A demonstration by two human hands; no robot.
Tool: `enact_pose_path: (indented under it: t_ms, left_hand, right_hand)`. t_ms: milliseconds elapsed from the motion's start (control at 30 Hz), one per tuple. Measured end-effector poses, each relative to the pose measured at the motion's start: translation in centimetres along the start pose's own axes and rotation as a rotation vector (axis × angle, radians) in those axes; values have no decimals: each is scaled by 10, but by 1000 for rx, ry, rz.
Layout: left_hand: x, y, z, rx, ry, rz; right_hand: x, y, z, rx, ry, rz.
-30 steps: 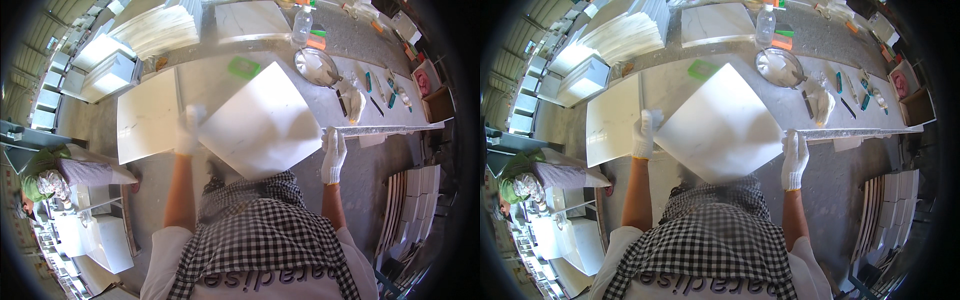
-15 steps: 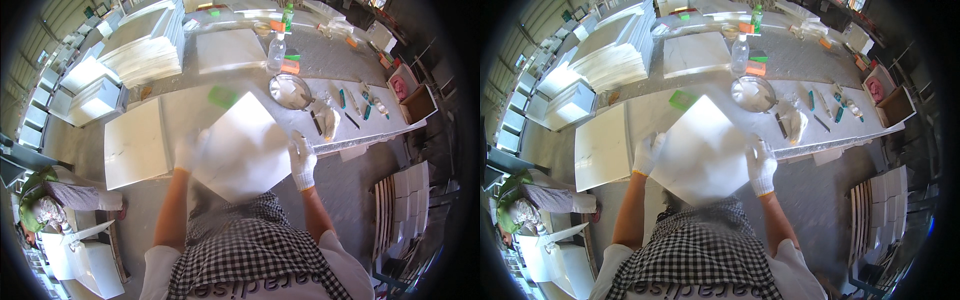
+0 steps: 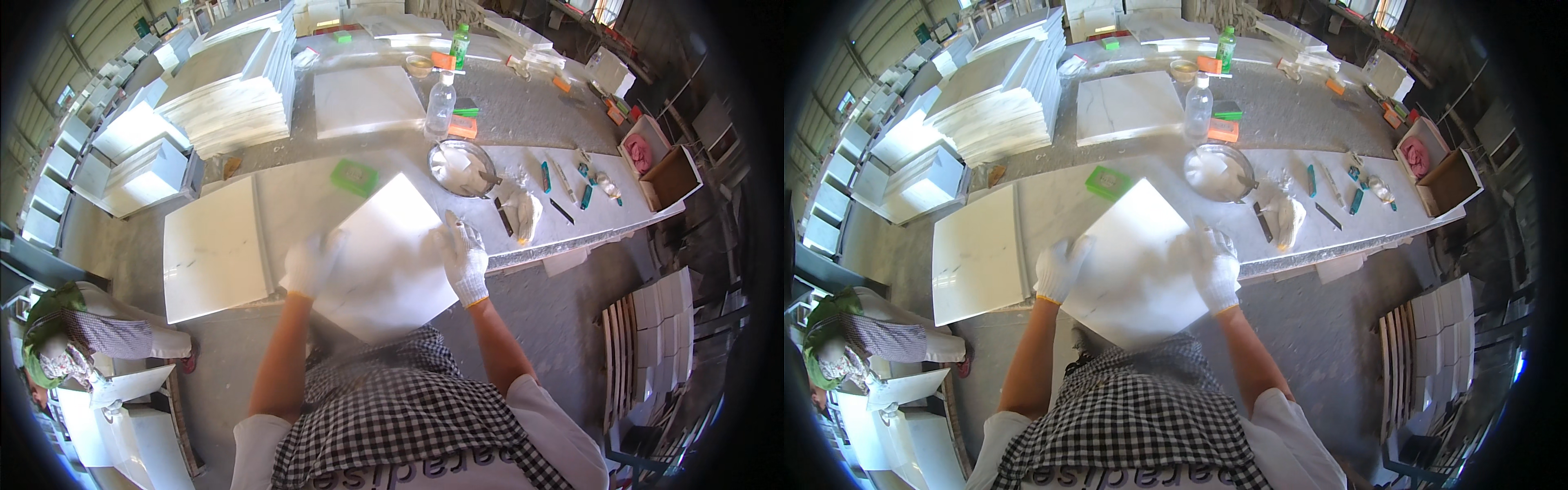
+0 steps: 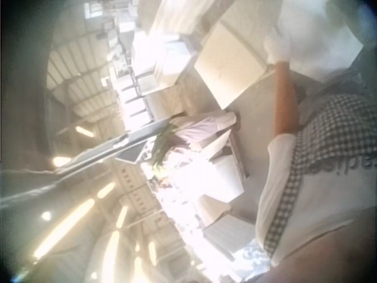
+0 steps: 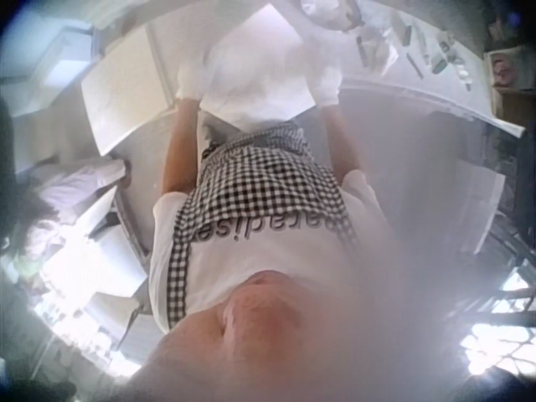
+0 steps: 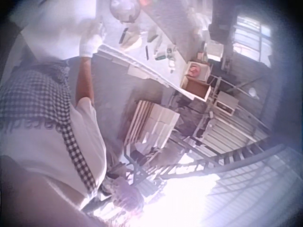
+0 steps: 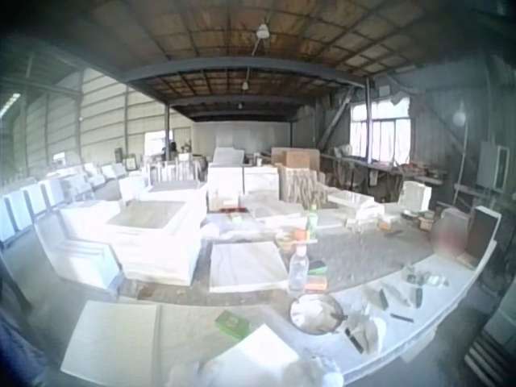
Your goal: The person wipes a white tile with a cloth, then uses a green plastic scraper to remove residue from the tile surface. The person continues to wipe and scrape the tile repeatedly, handling it with gloved hands.
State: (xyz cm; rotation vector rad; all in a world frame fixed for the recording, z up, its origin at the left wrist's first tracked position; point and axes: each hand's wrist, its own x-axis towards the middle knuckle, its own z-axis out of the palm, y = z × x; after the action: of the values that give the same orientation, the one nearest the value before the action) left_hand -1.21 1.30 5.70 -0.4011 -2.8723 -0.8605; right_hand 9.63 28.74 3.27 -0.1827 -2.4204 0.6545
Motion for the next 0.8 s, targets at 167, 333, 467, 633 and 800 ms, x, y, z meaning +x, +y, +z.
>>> enact_pose_path:
  t_ms: [167, 333, 467, 633, 800]
  left_hand:
    - [-9, 5, -4, -42, 23, -15]
    - [-20, 8, -10, -17, 90, 12]
    - [-29, 12, -13, 22, 125, 36]
    - [-38, 19, -20, 23, 152, 93]
    - [-47, 27, -26, 63, 174, 116]
  right_hand:
    - [-2, -3, 2, 103, -87, 103]
    - [-8, -5, 4, 155, -41, 131]
    - [-10, -7, 2, 194, 3, 119]
    - [-12, -12, -6, 314, -38, 231]
    - [-16, -18, -13, 463, -75, 335]
